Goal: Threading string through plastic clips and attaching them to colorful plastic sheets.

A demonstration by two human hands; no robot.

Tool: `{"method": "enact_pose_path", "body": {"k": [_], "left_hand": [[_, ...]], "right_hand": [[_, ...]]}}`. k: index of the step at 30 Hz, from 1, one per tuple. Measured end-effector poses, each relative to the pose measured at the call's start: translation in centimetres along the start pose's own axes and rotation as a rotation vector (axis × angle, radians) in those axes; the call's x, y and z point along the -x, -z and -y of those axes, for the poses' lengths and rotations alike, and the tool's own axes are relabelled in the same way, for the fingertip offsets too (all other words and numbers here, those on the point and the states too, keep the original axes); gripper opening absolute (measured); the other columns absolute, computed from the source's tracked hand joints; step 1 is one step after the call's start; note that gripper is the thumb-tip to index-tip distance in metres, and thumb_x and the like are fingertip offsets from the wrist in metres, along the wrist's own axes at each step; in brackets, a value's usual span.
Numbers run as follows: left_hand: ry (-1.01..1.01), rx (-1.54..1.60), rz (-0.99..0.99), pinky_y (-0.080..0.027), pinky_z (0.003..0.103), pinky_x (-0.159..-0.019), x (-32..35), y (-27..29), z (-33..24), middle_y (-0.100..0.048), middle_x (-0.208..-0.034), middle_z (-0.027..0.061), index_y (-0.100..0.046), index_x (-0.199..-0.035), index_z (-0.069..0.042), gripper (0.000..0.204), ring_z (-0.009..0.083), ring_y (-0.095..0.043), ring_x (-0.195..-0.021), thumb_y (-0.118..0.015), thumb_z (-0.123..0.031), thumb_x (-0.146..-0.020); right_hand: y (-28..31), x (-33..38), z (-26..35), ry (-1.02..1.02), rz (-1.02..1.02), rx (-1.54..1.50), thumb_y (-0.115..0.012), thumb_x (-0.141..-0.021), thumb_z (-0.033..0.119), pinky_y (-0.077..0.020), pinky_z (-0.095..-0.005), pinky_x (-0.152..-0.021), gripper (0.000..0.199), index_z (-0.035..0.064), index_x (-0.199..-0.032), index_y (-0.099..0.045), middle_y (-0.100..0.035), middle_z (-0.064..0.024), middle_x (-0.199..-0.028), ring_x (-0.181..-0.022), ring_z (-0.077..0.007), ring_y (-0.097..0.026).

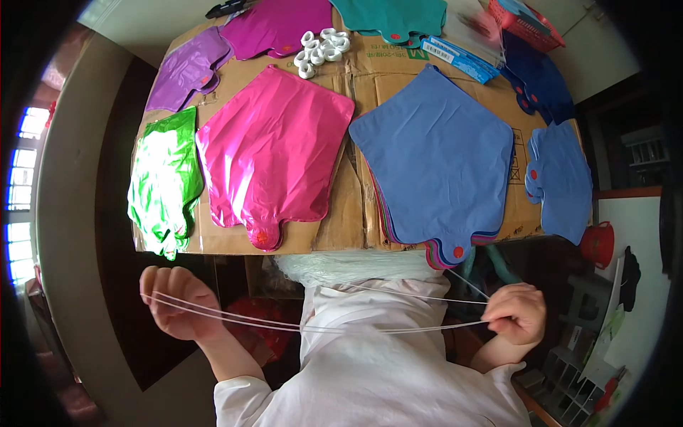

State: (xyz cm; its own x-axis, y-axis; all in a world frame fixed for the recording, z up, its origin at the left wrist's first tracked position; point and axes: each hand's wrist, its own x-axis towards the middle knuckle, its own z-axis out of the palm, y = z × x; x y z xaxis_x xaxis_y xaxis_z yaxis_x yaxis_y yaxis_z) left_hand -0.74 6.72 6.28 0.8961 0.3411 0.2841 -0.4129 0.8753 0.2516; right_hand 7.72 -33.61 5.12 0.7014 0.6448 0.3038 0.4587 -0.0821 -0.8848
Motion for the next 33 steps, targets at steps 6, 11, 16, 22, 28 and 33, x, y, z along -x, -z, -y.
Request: {"method": "enact_pose_path", "body": {"k": [6,11,16,22,28,33], "left_hand": [[-0.073,-0.05,0.093,-0.036,0.021,-0.054,0.1,-0.4,-2.0,-0.046,-0.066,0.0003,-0.046,-0.078,-0.009,0.021,0.0111,-0.041,-0.062,-0.056,0.009,-0.077],[0.041,-0.614,-0.01,-0.028,0.027,-0.048,1.0,1.8,0.0,-0.044,-0.054,-0.0013,-0.047,-0.074,-0.012,0.017,0.0113,-0.038,-0.051,-0.06,-0.015,-0.083],[0.46,-0.796,0.215,-0.043,0.032,-0.061,3.1,4.5,4.9,-0.064,-0.077,0.0149,-0.06,-0.08,0.004,0.013,0.0195,-0.055,-0.065,-0.058,-0.008,-0.083],[0.671,-1.712,0.723,-0.047,0.032,-0.076,6.5,9.8,11.3,-0.065,-0.091,0.0128,-0.06,-0.109,-0.005,0.028,0.0255,-0.062,-0.082,-0.061,-0.017,-0.084],[0.932,-1.486,0.547,-0.048,0.034,-0.063,7.4,11.8,10.2,-0.063,-0.075,0.0146,-0.064,-0.088,-0.002,0.018,0.0271,-0.061,-0.067,-0.059,-0.019,-0.086],[0.985,-1.583,0.412,-0.046,0.027,-0.058,3.8,11.7,3.7,-0.062,-0.069,0.0106,-0.064,-0.084,0.0,0.011,0.0173,-0.058,-0.06,-0.06,-0.01,-0.085]], "right_hand": [[2.0,1.8,1.4,0.117,-0.24,0.034,-0.07,-0.077,0.02,-0.0431,-0.0246,-0.042,0.023,0.0025,-0.066,-0.06,-0.054,-0.0037,-0.051,-0.043,-0.0167,-0.054],[4.5,5.4,1.3,0.298,-0.577,-0.035,-0.062,-0.083,0.019,-0.0266,-0.0243,-0.046,0.024,0.0095,-0.067,-0.047,-0.045,0.0009,-0.054,-0.049,-0.0112,-0.038],[6.7,7.4,2.3,0.352,-0.892,-0.24,-0.054,-0.09,0.022,-0.0206,-0.0273,-0.051,0.029,0.0104,-0.07,-0.036,-0.027,0.0017,-0.061,-0.055,-0.01,-0.026],[9.9,9.5,3.3,0.369,-0.917,-0.337,-0.045,-0.091,0.014,-0.0219,-0.0276,-0.053,0.021,0.0087,-0.074,-0.035,-0.025,0.0004,-0.064,-0.056,-0.0109,-0.025],[16.9,12.3,2.9,0.251,-0.943,-0.389,-0.039,-0.094,0.011,-0.0233,-0.0276,-0.053,0.02,0.0061,-0.075,-0.037,-0.025,0.0002,-0.064,-0.054,-0.0103,-0.024],[24.6,18.8,0.7,0.202,-1.086,-0.494,-0.04,-0.097,0.016,-0.0198,-0.0257,-0.044,0.024,0.0046,-0.075,-0.04,-0.027,-0.0004,-0.06,-0.046,-0.0096,-0.022]]}}
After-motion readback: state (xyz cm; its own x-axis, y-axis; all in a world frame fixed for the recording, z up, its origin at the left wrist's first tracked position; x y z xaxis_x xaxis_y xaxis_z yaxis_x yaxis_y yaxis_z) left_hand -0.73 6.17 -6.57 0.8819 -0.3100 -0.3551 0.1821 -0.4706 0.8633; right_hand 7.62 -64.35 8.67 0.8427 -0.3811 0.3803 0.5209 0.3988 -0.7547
